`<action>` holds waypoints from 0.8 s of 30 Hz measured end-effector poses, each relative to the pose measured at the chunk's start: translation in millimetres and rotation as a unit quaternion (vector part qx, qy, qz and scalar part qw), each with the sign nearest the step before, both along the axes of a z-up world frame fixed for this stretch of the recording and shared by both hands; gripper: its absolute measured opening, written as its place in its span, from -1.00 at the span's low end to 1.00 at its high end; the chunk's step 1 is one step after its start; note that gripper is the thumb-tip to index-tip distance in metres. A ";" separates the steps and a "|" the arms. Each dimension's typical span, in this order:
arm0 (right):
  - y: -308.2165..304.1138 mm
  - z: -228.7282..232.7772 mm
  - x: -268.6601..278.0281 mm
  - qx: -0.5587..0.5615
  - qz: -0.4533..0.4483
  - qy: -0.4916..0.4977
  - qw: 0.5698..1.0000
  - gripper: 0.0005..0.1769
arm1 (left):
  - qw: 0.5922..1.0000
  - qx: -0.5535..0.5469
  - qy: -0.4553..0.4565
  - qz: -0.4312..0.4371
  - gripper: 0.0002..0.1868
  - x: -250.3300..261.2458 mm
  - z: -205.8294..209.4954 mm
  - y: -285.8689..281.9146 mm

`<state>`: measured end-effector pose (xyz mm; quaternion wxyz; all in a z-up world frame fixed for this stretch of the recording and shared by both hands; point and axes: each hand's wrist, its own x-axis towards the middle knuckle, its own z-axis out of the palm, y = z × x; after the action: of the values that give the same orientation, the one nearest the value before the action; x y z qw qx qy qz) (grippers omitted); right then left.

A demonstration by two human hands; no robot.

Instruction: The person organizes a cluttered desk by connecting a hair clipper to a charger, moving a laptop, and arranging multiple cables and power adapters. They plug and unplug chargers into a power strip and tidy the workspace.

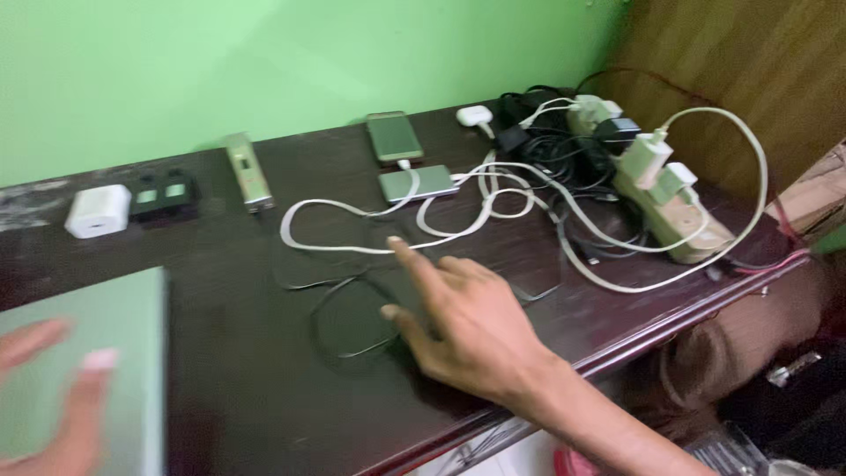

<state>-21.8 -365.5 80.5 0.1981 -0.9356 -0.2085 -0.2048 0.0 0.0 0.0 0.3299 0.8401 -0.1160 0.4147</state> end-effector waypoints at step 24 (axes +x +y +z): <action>-180.8 -23.8 -1.0 0.084 -0.167 -0.030 0.982 -0.26 | 0.918 0.207 -0.050 -0.334 -0.70 11.9 -0.2 -318.9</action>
<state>-22.8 -546.3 56.7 0.2330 -0.9308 -0.0372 -0.2794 11.9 -318.9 -0.2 0.2617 0.7801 -0.4896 0.2886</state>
